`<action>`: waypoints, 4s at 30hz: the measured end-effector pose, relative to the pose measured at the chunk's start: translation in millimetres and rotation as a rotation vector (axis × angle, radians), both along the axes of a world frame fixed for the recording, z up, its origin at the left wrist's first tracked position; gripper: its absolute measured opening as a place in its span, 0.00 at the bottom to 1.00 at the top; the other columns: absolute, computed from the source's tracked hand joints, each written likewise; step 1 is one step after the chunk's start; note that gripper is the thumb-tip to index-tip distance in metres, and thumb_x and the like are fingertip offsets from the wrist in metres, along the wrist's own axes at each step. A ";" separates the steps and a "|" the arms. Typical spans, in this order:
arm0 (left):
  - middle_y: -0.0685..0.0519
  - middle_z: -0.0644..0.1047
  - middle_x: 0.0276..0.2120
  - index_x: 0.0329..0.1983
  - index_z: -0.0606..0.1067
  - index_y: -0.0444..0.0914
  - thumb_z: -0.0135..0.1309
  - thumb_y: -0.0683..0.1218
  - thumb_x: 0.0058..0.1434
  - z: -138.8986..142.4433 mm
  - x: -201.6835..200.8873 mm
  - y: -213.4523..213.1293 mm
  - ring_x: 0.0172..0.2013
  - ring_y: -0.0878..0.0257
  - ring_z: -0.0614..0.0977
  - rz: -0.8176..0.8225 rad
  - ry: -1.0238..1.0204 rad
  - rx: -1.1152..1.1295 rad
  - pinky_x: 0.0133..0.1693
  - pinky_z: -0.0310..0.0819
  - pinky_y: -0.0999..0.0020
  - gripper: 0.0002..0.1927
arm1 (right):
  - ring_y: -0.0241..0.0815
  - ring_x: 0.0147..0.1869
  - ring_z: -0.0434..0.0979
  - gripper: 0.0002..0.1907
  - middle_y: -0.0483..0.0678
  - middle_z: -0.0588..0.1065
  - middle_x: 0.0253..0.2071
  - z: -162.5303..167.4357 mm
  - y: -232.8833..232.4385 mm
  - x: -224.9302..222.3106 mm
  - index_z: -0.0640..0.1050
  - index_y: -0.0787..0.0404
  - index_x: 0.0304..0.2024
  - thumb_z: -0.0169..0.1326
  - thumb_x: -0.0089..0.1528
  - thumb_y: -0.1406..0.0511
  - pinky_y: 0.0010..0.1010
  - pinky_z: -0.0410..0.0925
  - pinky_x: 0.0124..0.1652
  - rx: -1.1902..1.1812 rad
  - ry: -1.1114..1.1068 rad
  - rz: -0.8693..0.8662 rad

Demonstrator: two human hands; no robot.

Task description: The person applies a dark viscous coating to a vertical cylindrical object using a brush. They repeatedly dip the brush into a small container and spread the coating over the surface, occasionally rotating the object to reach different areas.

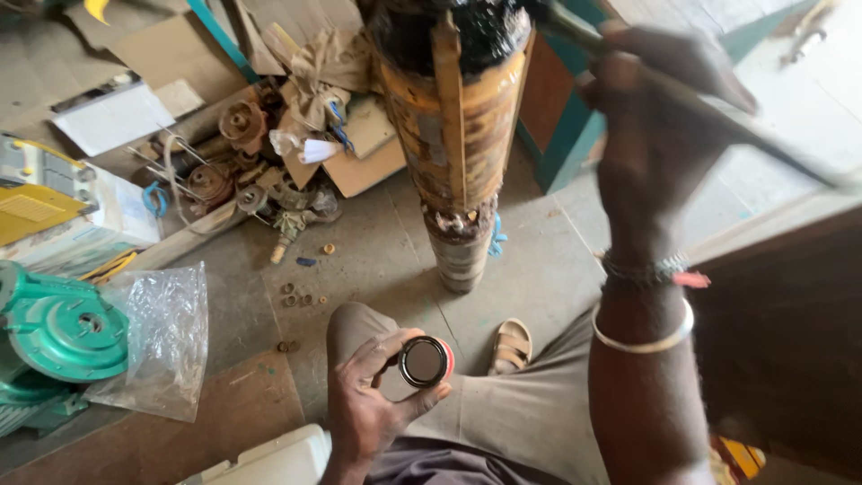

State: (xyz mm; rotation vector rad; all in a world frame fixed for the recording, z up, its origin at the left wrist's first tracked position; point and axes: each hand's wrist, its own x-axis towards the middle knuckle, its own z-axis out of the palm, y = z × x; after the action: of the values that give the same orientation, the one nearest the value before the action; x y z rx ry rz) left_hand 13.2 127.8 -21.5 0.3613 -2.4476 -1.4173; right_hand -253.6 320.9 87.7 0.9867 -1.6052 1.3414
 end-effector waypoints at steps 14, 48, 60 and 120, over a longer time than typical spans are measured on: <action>0.49 0.85 0.44 0.47 0.81 0.35 0.78 0.47 0.38 11.2 12.3 -0.1 0.46 0.59 0.85 -0.053 0.155 -0.021 0.50 0.79 0.65 0.32 | 0.39 0.34 0.84 0.14 0.52 0.80 0.37 -2.0 -16.4 13.8 0.76 0.68 0.49 0.52 0.77 0.61 0.25 0.77 0.35 -0.227 -0.135 0.088; 0.48 0.84 0.48 0.50 0.81 0.34 0.77 0.44 0.39 7.1 20.2 -10.6 0.46 0.61 0.87 -0.102 0.143 0.058 0.50 0.82 0.68 0.33 | 0.39 0.42 0.84 0.12 0.53 0.78 0.41 -11.5 -24.4 35.7 0.75 0.70 0.55 0.52 0.81 0.63 0.26 0.79 0.41 -0.263 -0.231 0.162; 0.49 0.85 0.46 0.50 0.80 0.33 0.78 0.45 0.39 -5.6 34.0 -13.1 0.43 0.65 0.87 -0.022 0.097 0.106 0.48 0.83 0.70 0.33 | 0.38 0.42 0.83 0.12 0.52 0.78 0.43 -10.5 -28.0 44.3 0.74 0.71 0.55 0.52 0.81 0.64 0.25 0.78 0.41 -0.260 -0.254 0.147; 0.49 0.85 0.45 0.49 0.80 0.33 0.79 0.46 0.39 -38.7 -16.6 -15.2 0.44 0.61 0.86 -0.115 0.100 0.024 0.45 0.78 0.68 0.33 | 0.46 0.45 0.81 0.15 0.60 0.80 0.47 -108.4 -63.9 6.8 0.72 0.66 0.63 0.50 0.81 0.60 0.32 0.76 0.45 -0.844 -0.443 0.451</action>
State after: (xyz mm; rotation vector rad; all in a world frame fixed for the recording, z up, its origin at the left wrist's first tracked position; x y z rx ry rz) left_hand -3.5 112.6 -60.2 0.1532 -2.4072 -1.4741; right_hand -246.8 257.0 -20.7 0.5425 -0.9127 2.3987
